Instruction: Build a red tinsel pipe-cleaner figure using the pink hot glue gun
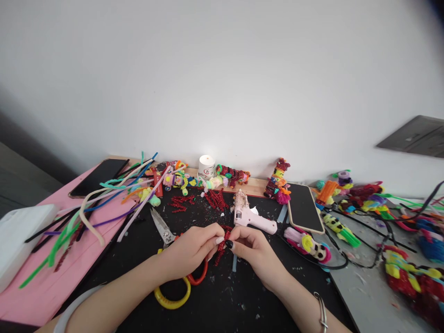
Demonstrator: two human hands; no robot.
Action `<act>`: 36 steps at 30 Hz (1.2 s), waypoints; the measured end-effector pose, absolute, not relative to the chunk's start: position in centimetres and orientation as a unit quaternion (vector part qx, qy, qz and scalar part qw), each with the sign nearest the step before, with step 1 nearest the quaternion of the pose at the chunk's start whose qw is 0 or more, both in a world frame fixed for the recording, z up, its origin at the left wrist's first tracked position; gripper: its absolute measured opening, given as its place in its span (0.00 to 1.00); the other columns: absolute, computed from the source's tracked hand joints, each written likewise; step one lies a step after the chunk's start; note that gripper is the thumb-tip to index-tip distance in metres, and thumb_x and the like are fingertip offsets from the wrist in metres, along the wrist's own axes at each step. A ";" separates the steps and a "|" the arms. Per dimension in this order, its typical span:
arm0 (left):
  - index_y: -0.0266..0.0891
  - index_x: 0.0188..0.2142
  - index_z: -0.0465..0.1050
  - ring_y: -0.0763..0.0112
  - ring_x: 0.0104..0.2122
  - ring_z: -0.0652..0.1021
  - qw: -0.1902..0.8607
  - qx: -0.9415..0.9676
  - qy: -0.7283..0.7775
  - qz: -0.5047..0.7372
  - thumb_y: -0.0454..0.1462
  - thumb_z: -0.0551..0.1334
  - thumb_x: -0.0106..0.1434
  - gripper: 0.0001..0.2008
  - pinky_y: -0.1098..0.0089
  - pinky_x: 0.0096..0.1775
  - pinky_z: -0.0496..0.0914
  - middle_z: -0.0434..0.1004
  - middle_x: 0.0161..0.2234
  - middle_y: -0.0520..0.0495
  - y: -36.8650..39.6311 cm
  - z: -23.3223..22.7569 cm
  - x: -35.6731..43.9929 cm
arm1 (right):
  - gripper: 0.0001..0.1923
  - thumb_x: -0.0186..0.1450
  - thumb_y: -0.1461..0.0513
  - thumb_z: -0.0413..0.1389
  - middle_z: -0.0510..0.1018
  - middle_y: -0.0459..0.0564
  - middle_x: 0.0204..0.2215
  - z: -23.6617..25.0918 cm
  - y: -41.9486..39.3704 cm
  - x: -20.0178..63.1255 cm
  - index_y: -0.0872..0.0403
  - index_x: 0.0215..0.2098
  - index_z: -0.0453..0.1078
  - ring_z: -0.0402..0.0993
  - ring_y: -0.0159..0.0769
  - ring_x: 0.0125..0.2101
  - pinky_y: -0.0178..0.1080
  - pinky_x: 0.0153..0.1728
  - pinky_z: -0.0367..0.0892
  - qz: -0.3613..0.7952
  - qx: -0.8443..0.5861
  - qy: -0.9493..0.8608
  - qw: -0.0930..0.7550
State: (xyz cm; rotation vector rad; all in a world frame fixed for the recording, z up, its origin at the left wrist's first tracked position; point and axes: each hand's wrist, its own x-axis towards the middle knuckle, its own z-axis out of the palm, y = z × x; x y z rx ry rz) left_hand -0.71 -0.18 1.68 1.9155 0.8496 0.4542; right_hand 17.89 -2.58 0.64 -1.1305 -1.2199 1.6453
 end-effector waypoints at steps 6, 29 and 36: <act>0.40 0.32 0.61 0.77 0.20 0.64 0.459 0.790 0.348 0.211 0.37 0.46 0.69 0.10 0.76 0.26 0.59 0.61 0.19 0.58 -0.3 0.4 -0.7 | 0.11 0.55 0.57 0.62 0.67 0.42 0.21 0.8 -2.6 17.9 0.57 0.24 0.70 0.58 0.28 0.23 0.33 0.26 0.53 0.647 -0.449 -0.481 0.386; 0.40 0.32 0.60 0.78 0.21 0.66 0.443 0.810 0.340 0.183 0.35 0.46 0.69 0.10 0.77 0.28 0.59 0.62 0.20 0.59 -0.1 0.1 -0.8 | 0.07 0.53 0.62 0.62 0.68 0.42 0.21 0.1 -2.3 18.1 0.58 0.25 0.69 0.57 0.27 0.24 0.32 0.26 0.51 0.673 -0.440 -0.458 0.380; 0.40 0.32 0.61 0.77 0.21 0.66 0.444 0.810 0.340 0.177 0.35 0.46 0.69 0.10 0.76 0.28 0.59 0.62 0.19 0.59 0.1 0.2 -0.8 | 0.08 0.54 0.61 0.62 0.68 0.42 0.22 -0.1 -2.2 18.2 0.58 0.25 0.70 0.58 0.27 0.24 0.32 0.26 0.51 0.677 -0.432 -0.460 0.378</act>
